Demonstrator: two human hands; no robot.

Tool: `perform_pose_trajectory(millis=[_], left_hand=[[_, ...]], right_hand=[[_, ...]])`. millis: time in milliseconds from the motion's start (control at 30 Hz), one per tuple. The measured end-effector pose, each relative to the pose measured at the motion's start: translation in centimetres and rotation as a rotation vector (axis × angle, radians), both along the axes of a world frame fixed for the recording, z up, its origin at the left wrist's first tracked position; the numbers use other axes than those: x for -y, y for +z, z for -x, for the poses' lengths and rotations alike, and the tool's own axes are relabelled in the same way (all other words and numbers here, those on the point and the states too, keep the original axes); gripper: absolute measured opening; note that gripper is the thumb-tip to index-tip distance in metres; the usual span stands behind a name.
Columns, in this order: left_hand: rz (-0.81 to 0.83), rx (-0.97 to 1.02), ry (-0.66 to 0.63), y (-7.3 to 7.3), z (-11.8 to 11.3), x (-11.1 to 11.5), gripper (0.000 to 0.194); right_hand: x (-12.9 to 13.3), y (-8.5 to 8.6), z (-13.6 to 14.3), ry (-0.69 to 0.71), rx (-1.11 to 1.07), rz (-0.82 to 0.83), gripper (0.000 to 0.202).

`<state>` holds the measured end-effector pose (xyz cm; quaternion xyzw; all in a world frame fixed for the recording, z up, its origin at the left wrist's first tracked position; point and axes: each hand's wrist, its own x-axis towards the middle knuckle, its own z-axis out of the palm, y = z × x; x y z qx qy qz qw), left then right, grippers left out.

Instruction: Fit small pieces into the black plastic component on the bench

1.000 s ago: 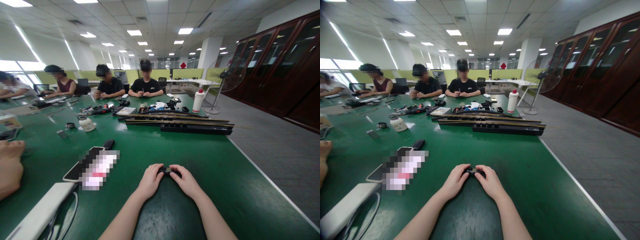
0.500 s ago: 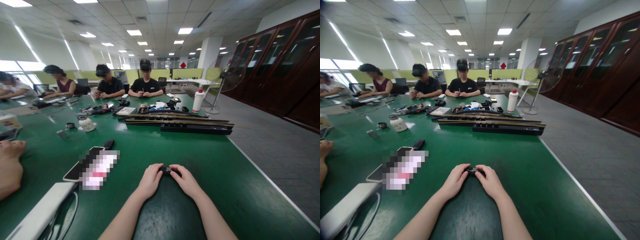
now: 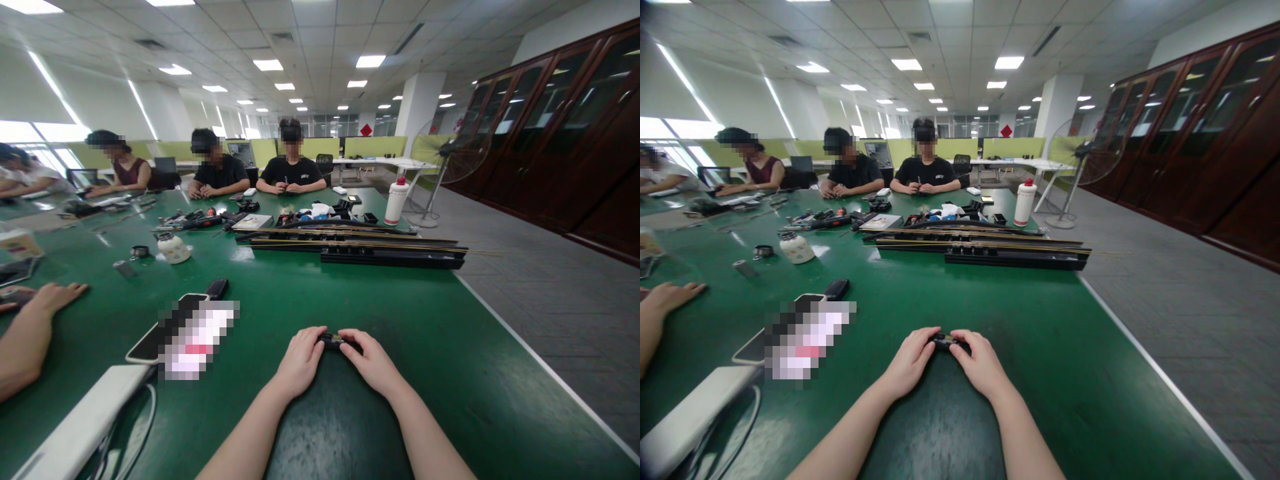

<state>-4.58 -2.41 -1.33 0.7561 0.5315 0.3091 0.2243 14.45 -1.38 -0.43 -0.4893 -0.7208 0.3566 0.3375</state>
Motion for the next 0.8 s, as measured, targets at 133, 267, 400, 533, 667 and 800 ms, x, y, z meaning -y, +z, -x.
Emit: perform_pose_trajectory(millis=[133, 267, 400, 533, 667, 800], left_hand=[[0.004, 0.005, -0.001, 0.05, -0.04, 0.01, 0.032], [0.009, 0.010, -0.002, -0.04, -0.06, 0.04, 0.033], [-0.001, 0.027, 0.003, -0.33, 0.00, -0.07, 0.034], [-0.020, 0.036, 0.002, -0.57, -0.02, -0.13, 0.036], [-0.030, 0.029, 0.005, -0.57, -0.11, -0.06, 0.040], [-0.034, 0.038, 0.012, -0.47, -0.14, 0.02, 0.043]], right_hand=[[0.03, 0.11, 0.04, 0.000, 0.003, -0.001, 0.028], [0.00, 0.16, 0.01, -0.001, 0.006, -0.002, 0.028], [0.00, 0.24, -0.09, 0.000, 0.013, 0.004, 0.028], [0.10, 0.28, -0.12, 0.012, 0.004, -0.003, 0.029], [0.13, 0.11, -0.06, 0.008, -0.002, -0.009, 0.031], [0.02, -0.10, -0.01, -0.012, -0.013, -0.010, 0.037]])
